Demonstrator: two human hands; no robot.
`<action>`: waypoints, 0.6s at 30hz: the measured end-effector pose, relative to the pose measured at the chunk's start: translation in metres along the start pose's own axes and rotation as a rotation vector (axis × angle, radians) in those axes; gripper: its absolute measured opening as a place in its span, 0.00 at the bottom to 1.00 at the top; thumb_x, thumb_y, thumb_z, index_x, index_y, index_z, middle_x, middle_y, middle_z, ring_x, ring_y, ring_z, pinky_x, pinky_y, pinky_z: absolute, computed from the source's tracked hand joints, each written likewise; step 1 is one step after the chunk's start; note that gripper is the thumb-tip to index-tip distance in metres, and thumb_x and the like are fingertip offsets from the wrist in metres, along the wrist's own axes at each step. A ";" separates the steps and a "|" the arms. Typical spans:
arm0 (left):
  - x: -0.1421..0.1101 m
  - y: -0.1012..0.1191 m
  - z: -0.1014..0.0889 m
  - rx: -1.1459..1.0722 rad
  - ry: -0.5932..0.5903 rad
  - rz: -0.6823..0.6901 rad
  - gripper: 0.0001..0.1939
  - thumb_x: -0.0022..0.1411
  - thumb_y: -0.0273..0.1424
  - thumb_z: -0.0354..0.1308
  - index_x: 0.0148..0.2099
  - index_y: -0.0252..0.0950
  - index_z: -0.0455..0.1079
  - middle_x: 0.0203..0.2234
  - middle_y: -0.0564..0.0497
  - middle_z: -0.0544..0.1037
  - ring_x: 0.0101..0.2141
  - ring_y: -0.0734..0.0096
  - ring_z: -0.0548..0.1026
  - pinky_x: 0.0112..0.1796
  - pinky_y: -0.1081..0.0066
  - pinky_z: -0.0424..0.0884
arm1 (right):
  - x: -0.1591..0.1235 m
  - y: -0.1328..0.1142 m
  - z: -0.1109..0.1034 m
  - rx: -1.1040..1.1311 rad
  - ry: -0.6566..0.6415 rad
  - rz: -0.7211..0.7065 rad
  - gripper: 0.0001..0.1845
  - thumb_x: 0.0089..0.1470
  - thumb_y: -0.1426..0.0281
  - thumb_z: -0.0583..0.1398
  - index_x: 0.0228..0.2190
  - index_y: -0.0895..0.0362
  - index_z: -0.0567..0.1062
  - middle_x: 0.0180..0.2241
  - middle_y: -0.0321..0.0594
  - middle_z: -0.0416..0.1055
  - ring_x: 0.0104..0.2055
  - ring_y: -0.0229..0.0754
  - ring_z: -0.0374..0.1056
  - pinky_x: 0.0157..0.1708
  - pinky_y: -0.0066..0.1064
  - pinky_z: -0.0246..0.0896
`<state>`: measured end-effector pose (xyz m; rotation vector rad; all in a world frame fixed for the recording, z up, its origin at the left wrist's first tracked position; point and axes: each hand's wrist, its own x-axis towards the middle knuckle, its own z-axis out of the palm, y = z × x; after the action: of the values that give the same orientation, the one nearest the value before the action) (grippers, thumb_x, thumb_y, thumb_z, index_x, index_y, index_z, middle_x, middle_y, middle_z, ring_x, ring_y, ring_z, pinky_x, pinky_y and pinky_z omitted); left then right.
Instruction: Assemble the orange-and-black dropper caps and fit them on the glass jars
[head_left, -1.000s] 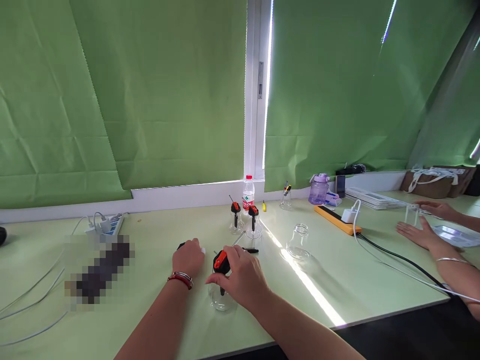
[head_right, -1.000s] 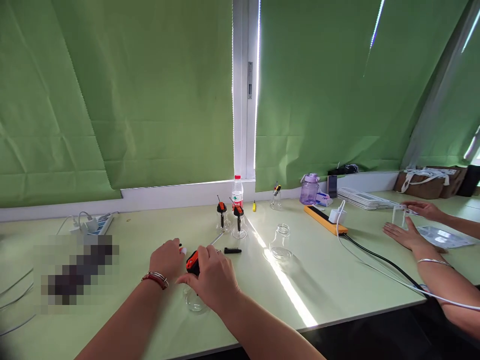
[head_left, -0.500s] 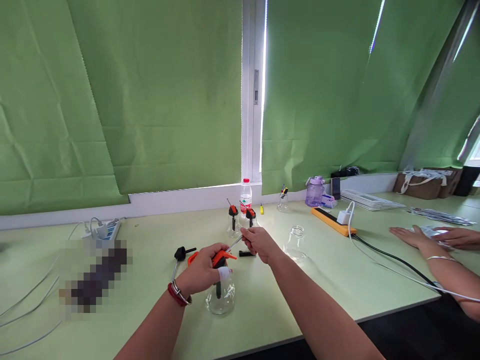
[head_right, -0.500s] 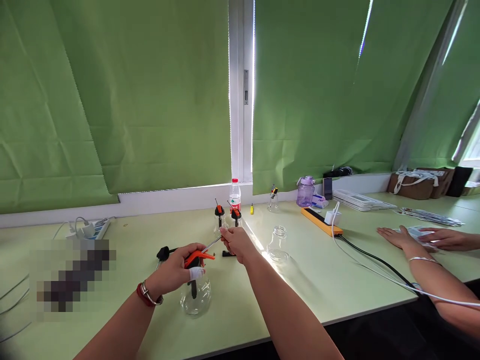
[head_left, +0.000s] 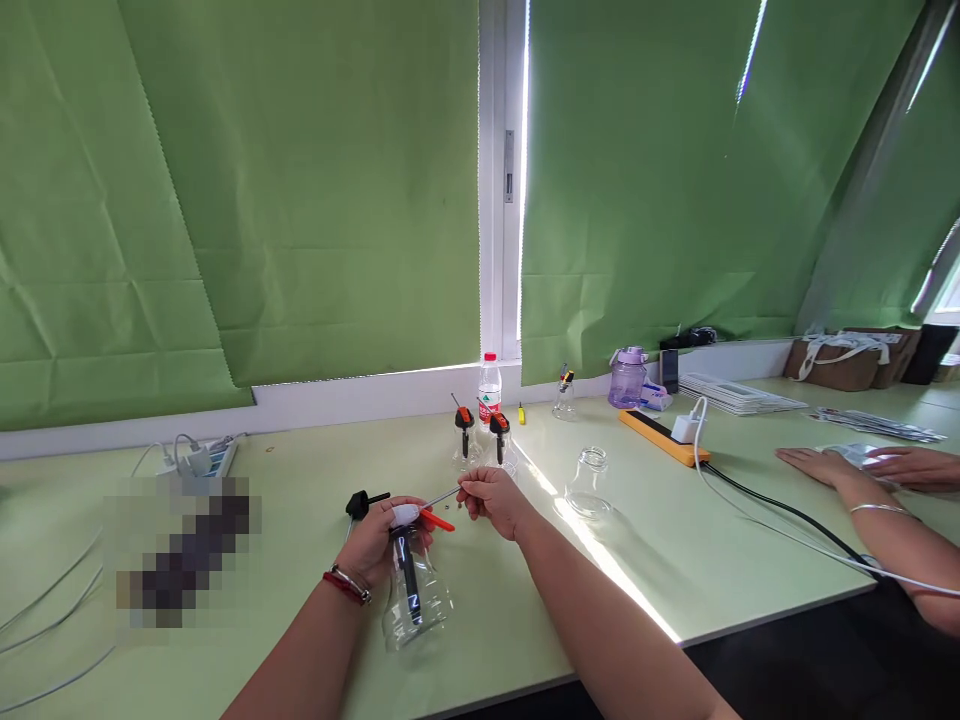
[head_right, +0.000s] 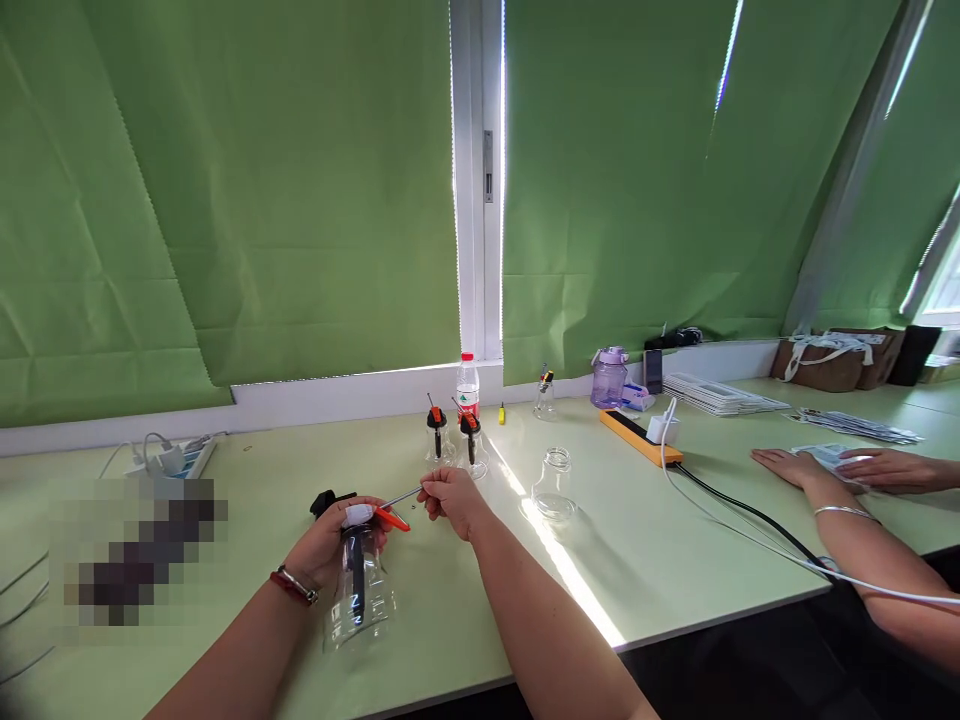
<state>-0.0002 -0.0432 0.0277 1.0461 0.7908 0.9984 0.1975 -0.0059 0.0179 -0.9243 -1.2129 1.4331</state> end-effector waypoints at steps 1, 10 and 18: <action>0.002 -0.002 -0.002 -0.006 0.012 -0.012 0.11 0.48 0.30 0.61 0.35 0.29 0.72 0.22 0.44 0.78 0.22 0.67 0.74 0.25 0.69 0.68 | 0.000 0.004 -0.001 -0.007 0.013 0.025 0.16 0.41 0.59 0.63 0.24 0.59 0.68 0.18 0.34 0.68 0.15 0.29 0.56 0.16 0.24 0.51; 0.009 -0.011 -0.007 -0.067 0.066 -0.091 0.08 0.49 0.29 0.59 0.33 0.30 0.71 0.22 0.45 0.78 0.22 0.67 0.75 0.25 0.70 0.68 | 0.001 0.020 -0.006 -0.033 0.026 0.042 0.18 0.38 0.59 0.65 0.25 0.58 0.67 0.17 0.30 0.66 0.15 0.28 0.55 0.16 0.23 0.50; 0.009 -0.011 -0.005 -0.046 0.054 -0.092 0.10 0.48 0.30 0.59 0.34 0.29 0.72 0.21 0.45 0.78 0.21 0.67 0.74 0.25 0.70 0.67 | 0.001 0.023 -0.004 -0.036 0.044 0.055 0.19 0.39 0.57 0.64 0.26 0.58 0.68 0.18 0.30 0.65 0.15 0.28 0.54 0.15 0.23 0.48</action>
<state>0.0017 -0.0346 0.0147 0.9381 0.8489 0.9657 0.1959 -0.0035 -0.0050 -1.0160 -1.1919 1.4308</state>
